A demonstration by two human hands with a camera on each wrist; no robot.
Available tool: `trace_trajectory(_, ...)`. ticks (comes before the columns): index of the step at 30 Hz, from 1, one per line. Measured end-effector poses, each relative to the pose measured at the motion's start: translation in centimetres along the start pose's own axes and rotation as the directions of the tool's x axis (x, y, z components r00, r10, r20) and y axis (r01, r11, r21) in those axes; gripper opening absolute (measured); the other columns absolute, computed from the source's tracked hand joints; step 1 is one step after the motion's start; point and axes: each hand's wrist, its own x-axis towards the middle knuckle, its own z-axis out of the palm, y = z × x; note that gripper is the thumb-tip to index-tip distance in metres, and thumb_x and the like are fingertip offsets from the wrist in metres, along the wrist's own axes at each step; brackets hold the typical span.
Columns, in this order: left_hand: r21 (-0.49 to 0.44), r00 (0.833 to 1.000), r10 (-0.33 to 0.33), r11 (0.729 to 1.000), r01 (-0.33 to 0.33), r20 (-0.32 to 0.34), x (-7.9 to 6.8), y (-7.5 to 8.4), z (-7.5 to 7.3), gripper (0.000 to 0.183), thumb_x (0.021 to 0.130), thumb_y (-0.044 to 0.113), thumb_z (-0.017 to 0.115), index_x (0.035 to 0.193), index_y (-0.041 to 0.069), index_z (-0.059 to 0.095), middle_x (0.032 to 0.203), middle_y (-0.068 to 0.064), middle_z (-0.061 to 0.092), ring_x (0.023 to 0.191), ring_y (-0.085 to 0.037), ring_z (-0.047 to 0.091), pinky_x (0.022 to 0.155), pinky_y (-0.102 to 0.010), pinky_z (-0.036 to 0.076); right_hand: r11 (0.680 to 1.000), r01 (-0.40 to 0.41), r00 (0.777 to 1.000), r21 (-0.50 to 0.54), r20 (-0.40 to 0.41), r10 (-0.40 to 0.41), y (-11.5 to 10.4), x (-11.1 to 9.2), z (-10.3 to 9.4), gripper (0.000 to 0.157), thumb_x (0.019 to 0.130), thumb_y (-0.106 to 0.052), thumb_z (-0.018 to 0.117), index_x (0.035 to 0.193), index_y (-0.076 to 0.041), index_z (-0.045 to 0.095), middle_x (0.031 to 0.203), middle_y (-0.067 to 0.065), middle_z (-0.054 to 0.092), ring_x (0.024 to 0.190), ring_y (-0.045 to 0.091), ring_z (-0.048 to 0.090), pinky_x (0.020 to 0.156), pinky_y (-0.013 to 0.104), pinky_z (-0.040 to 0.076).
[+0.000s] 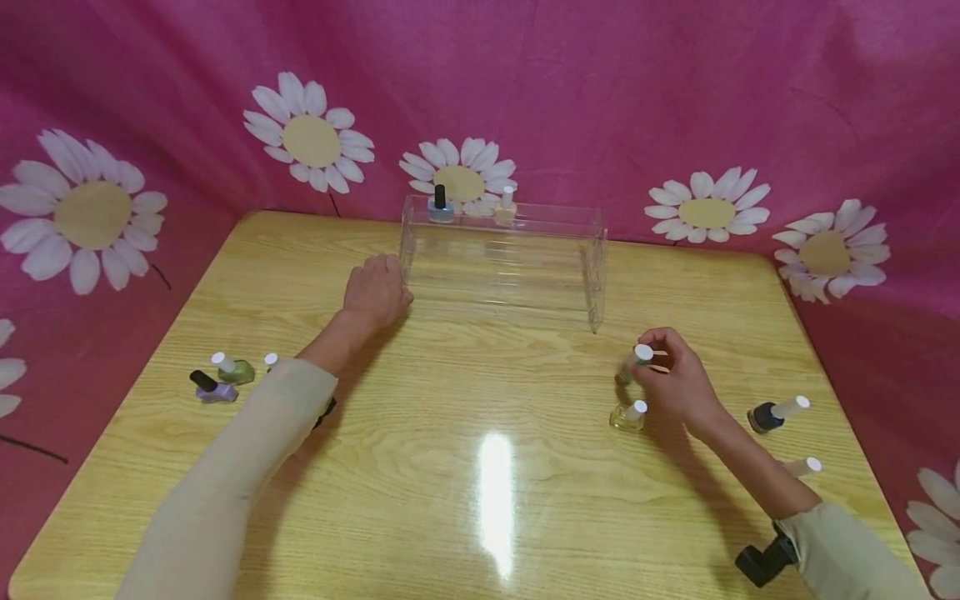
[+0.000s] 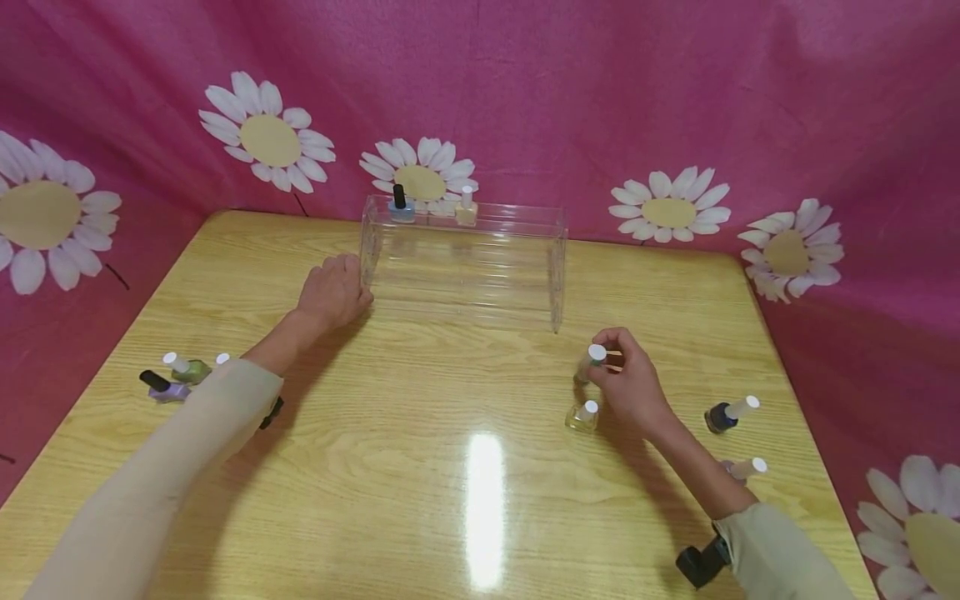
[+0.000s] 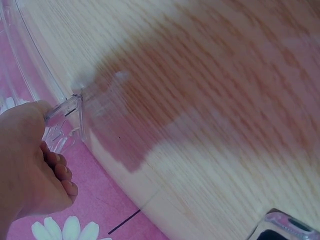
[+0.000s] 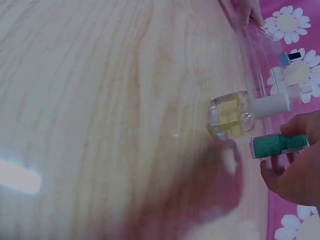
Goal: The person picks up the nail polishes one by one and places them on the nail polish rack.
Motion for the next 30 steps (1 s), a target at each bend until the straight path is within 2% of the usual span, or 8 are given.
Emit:
trace_trajectory(7,0.022,1.0,-0.002,1.0,0.001,0.021,-0.1,-0.2,-0.1,0.027,0.092,0.02,0.054,0.102,-0.005,0.048,0.093,-0.018,0.052,0.092,-0.036,0.053,0.079,-0.05,0.045,0.996,0.093,0.995,0.019,-0.034,-0.092,-1.8,1.4,-0.3,0.035,0.092,0.001,0.066,0.122,0.007,0.049,0.112,0.006,0.052,0.099,0.013,0.058,0.075,0.018,0.051)
trace_trajectory(11,0.028,1.0,-0.004,1.0,0.003,0.021,-0.1,-0.2,0.0,0.028,0.092,0.02,0.055,0.102,-0.005,0.048,0.093,-0.018,0.051,0.092,-0.036,0.052,0.079,-0.05,0.044,0.992,0.124,0.992,0.025,-0.041,-0.123,-3.3,2.6,-0.3,0.033,0.093,0.002,0.065,0.122,0.005,0.05,0.111,0.004,0.053,0.098,0.013,0.058,0.075,0.017,0.051)
trace_trajectory(15,0.028,1.0,0.0,1.0,0.0,-0.003,-0.1,-0.2,0.1,0.027,0.091,0.019,0.055,0.101,-0.005,0.048,0.092,-0.019,0.053,0.091,-0.037,0.054,0.078,-0.05,0.045,0.992,0.121,0.992,0.039,-0.05,-0.119,-4.7,3.8,-0.4,0.034,0.093,0.001,0.066,0.123,0.002,0.05,0.11,0.004,0.054,0.098,0.013,0.059,0.077,0.017,0.051)
trace_trajectory(22,0.013,1.0,-0.006,1.0,0.006,-0.013,-0.2,0.0,0.0,0.026,0.091,0.018,0.054,0.101,-0.006,0.049,0.094,-0.02,0.054,0.095,-0.039,0.054,0.081,-0.051,0.044,0.99,0.122,0.99,0.069,-0.08,-0.117,-6.9,5.9,-0.7,0.03,0.09,0.0,0.068,0.116,0.002,0.053,0.099,-0.003,0.059,0.1,0.013,0.059,0.079,0.019,0.051)
trace_trajectory(30,0.015,1.0,-0.006,1.0,0.007,-0.013,-0.2,0.1,-0.1,0.027,0.091,0.018,0.054,0.102,-0.006,0.048,0.096,-0.021,0.053,0.098,-0.038,0.053,0.082,-0.05,0.044,0.981,0.143,0.985,0.131,-0.12,-0.127,-9.4,9.7,-1.4,0.023,0.09,0.003,0.067,0.108,-0.008,0.058,0.099,-0.003,0.058,0.094,0.012,0.062,0.079,0.02,0.05)
